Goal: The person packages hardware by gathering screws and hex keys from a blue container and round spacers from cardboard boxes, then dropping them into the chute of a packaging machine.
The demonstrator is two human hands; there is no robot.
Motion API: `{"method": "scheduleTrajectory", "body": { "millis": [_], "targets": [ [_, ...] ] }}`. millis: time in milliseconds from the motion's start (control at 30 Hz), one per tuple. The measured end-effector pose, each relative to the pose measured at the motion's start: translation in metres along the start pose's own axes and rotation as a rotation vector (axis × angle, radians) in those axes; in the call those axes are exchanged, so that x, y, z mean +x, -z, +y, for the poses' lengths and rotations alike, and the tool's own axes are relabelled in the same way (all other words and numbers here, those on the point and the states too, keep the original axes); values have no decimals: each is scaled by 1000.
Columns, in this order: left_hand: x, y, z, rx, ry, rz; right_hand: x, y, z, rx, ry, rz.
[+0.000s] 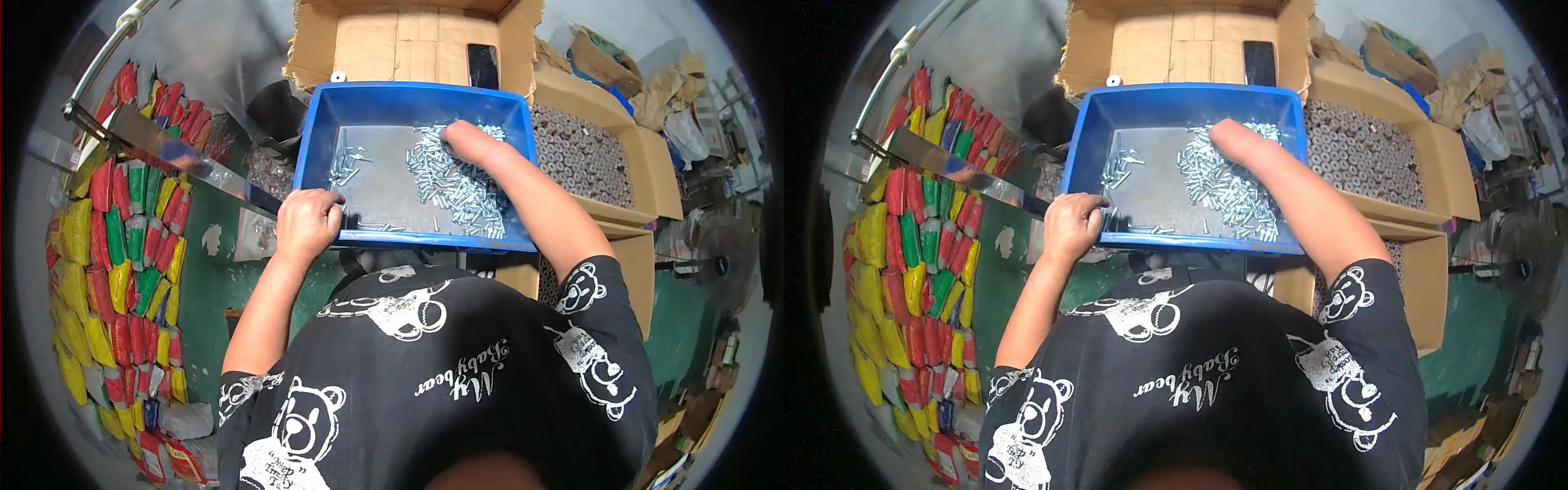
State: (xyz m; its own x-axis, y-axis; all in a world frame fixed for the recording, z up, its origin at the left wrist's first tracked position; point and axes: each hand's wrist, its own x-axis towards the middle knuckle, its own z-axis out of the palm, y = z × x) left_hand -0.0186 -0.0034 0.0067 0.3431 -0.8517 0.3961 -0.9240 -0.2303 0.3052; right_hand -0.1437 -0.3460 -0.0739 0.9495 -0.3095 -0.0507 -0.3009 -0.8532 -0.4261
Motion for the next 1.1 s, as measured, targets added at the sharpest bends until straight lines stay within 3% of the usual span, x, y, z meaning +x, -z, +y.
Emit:
{"method": "scheduleTrajectory", "body": {
  "millis": [100, 133, 167, 233, 267, 300, 467, 533, 600, 733, 800, 900, 967, 1100],
  "targets": [
    [-2, -2, -2, -16, -6, 12, 0, 14, -5, -74, 137, 120],
    [-1, -2, -3, -4, -14, 6, 6, 6, 2, 15, 251, 365],
    [-2, -2, -4, -10, -4, 18, 8, 7, 4, 4, 260, 356],
    [-2, -3, -5, 3, -29, 27, 3, 32, -30, 959, -378, -45],
    [-3, -3, -7, 6, -32, 16, 17, 16, -17, 982, -342, -122],
    [-4, -3, -7, -3, -19, 25, 26, 9, -31, 761, -374, -134],
    [-9, -10, -14, -76, -42, 48, 80, -57, -120, -235, 297, 8],
    [-12, -13, -16, -178, -46, 119, 81, -75, -148, -393, 247, -107],
    [-14, -17, -19, -215, -62, 139, 83, -83, -151, -343, 193, -128],
    [-18, -20, -20, -216, -96, 203, 78, -55, -137, -255, 280, 79],
    [-20, -17, -21, -234, -119, 162, 66, -31, -159, 19, 128, 174],
    [-19, -17, -24, -266, -148, 157, 51, 0, -197, 672, -180, 4],
    [-18, -16, -25, -288, -197, 123, 49, 14, -225, 759, -278, -34],
    [-13, -12, -27, -294, -182, 74, 72, 29, -258, 715, -171, -75]
  ]
}}
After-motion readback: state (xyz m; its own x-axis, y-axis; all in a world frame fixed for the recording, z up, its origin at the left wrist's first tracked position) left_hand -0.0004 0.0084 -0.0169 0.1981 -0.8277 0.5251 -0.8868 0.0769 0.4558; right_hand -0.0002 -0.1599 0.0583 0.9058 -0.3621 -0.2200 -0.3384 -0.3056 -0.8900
